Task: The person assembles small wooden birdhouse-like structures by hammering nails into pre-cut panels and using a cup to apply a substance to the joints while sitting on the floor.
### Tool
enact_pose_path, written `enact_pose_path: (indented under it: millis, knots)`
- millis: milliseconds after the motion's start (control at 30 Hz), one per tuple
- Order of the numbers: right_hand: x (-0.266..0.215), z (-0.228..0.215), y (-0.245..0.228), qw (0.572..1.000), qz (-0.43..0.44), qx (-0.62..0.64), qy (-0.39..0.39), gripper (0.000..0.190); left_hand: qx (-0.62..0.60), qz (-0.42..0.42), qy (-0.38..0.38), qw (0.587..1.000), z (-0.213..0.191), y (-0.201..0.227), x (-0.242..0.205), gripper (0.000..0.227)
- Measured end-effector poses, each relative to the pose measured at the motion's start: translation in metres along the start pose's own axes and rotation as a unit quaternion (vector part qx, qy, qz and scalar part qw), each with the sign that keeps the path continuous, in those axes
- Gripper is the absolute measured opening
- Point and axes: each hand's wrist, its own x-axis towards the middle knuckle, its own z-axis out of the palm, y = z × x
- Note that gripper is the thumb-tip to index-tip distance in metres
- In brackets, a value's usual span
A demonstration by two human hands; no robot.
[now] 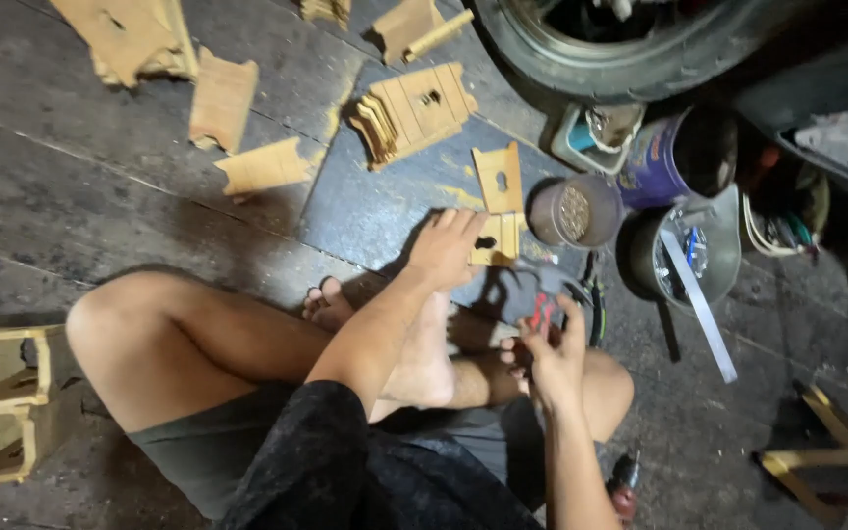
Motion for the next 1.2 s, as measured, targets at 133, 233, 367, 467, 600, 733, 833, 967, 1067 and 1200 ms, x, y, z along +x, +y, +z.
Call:
enact_pose_path:
  millis: [133, 233, 367, 467, 600, 733, 833, 967, 1067, 1200]
  knots:
    - [0.032, -0.009, 0.031, 0.972, -0.173, -0.156, 0.010, 0.070, -0.015, -0.012, -0.034, 0.999, -0.003, -0.005, 0.004, 0.093]
    - [0.014, -0.003, 0.023, 0.899, -0.265, -0.344, 0.056, 0.068, 0.008, -0.026, -0.051, 0.998, 0.006, -0.003, -0.001, 0.095]
    - [0.038, 0.007, 0.053, 0.772, -0.490, -0.400, 0.066, 0.056, 0.012, -0.015, -0.053, 0.998, 0.012, -0.007, -0.001, 0.096]
    - [0.049, 0.011, 0.061, 0.768, -0.494, -0.404, 0.047, 0.057, 0.017, -0.012, -0.052, 0.998, 0.010, -0.004, -0.002, 0.094]
    - [0.043, 0.001, 0.056, 0.776, -0.488, -0.391, 0.078, 0.055, 0.022, -0.020, -0.053, 0.998, 0.003, -0.003, 0.000, 0.094]
    - [0.044, 0.007, 0.063, 0.774, -0.476, -0.417, 0.029, 0.061, 0.023, -0.019, -0.069, 0.997, 0.001, 0.002, -0.004, 0.098]
    - [0.048, 0.004, 0.062, 0.771, -0.493, -0.400, 0.045, 0.061, -0.020, -0.039, -0.120, 0.992, -0.001, -0.001, 0.000, 0.100]
    - [0.062, 0.005, 0.079, 0.765, -0.493, -0.408, 0.075, 0.065, 0.022, -0.014, -0.068, 0.997, -0.005, -0.001, 0.002, 0.091]
    - [0.078, 0.004, 0.084, 0.767, -0.499, -0.398, 0.072, 0.061, 0.021, -0.008, -0.058, 0.998, -0.004, -0.001, 0.012, 0.089]
    - [0.051, 0.001, 0.082, 0.747, -0.512, -0.416, 0.080, 0.054, 0.022, -0.012, -0.078, 0.997, -0.003, -0.002, 0.002, 0.093]
